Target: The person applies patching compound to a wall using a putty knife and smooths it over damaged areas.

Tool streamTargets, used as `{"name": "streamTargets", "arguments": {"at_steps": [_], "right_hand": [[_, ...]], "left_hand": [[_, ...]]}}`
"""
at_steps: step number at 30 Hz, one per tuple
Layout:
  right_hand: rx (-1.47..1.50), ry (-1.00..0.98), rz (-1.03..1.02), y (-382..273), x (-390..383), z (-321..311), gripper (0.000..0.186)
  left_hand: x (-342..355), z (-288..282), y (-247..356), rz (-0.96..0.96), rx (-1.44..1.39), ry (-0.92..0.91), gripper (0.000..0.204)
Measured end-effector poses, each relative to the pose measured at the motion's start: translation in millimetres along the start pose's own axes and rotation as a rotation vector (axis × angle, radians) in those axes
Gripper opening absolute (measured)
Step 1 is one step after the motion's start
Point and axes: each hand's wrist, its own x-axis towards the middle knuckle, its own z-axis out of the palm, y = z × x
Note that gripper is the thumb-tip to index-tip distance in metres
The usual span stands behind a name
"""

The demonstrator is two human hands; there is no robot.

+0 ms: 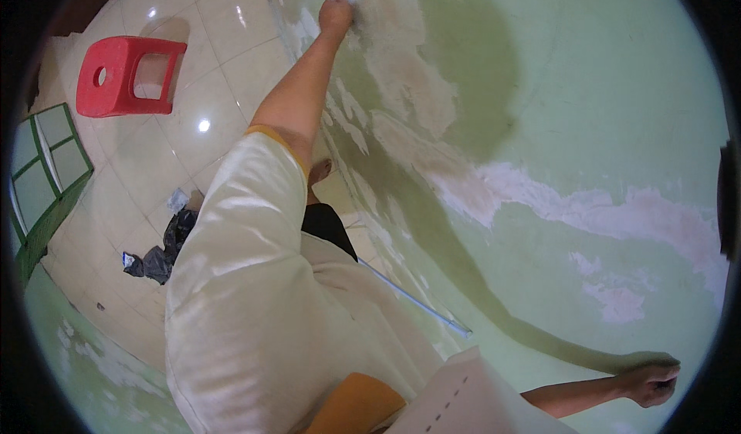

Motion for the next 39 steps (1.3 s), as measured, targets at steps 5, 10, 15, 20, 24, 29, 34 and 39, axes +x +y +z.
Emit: {"name": "streamTargets", "arguments": {"at_steps": [5,10,15,20,24,29,34,39], "right_hand": [[-0.128,-0.035,-0.037,12,3,-5,0.031],[-0.054,-0.012,0.014,20,-1,-7,0.031],[-0.030,-0.011,0.065,16,-3,-10,0.031],[-0.049,-0.010,0.024,7,0,0,0.032],[-0.081,-0.022,-0.026,19,0,-5,0.032],[-0.026,-0.010,-0.009,14,-2,-6,0.032],[-0.088,-0.038,0.054,1,-5,-13,0.031],[-0.024,-0.026,0.010,-9,5,2,0.030]], "left_hand": [[-25,-2,58,-0.016,-0.010,-0.001,0.050],[-57,-30,143,0.601,-0.212,0.119,0.020],[-28,-3,72,0.132,-0.036,0.056,0.051],[-16,8,6,-0.099,0.010,0.022,0.042],[-47,-20,102,0.236,-0.106,0.037,0.049],[-72,-44,175,0.722,-0.102,0.125,0.024],[-44,-16,112,0.252,-0.056,-0.093,0.052],[13,10,-15,-0.141,0.042,0.011,0.042]]}}
